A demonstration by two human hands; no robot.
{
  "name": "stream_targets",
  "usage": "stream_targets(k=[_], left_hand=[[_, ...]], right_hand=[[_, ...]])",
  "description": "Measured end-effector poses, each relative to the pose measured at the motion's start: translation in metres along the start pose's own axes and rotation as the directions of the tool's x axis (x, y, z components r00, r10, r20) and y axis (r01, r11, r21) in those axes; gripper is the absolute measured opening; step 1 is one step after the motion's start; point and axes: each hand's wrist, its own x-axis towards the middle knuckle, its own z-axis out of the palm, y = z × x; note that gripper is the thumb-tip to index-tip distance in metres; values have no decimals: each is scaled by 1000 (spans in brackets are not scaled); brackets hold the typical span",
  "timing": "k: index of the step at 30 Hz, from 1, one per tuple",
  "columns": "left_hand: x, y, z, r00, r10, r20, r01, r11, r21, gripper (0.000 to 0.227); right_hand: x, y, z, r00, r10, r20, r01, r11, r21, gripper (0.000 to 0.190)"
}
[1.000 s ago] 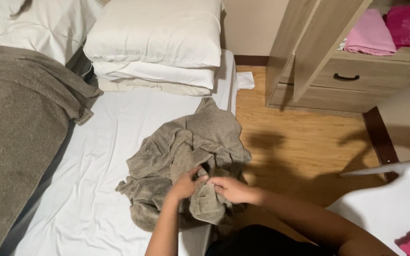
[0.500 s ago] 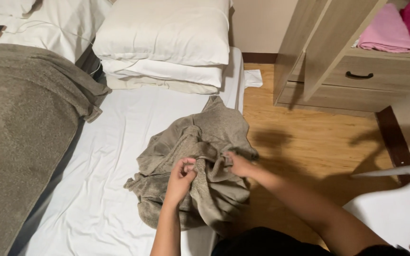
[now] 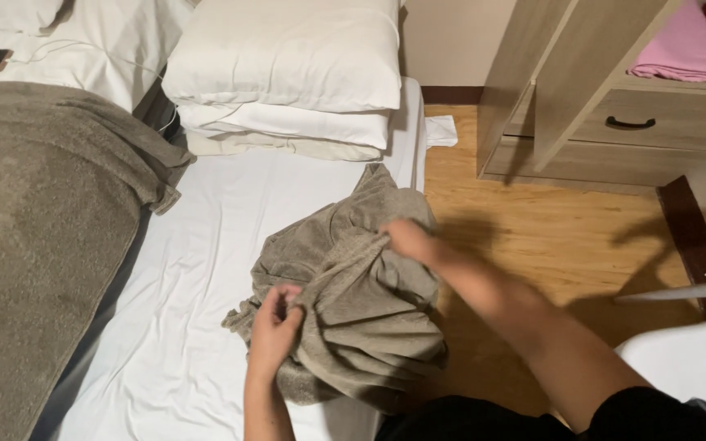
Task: Folding and smoothing a large brown blanket on a hotel bed.
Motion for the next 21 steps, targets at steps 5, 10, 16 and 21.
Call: stream_targets(k=[5, 10, 16, 21], left_hand=[[7, 26, 7, 987, -160, -6, 144, 874, 464, 39], [23, 70, 45, 981, -188, 38, 143, 851, 506, 61], [55, 72, 76, 941, 339, -17, -291, 833, 471, 81], [63, 96, 65, 985, 137, 109, -139, 990, 11, 28]], right_hand=[[2, -40, -56, 977, 101, 187, -87, 993, -79, 13], [-10, -89, -86, 963, -65, 263, 49, 996, 69, 27], [-58, -155, -116, 844, -530, 77, 495, 827, 264, 45], [-71, -143, -103, 723, -673, -157, 687, 723, 68, 76]])
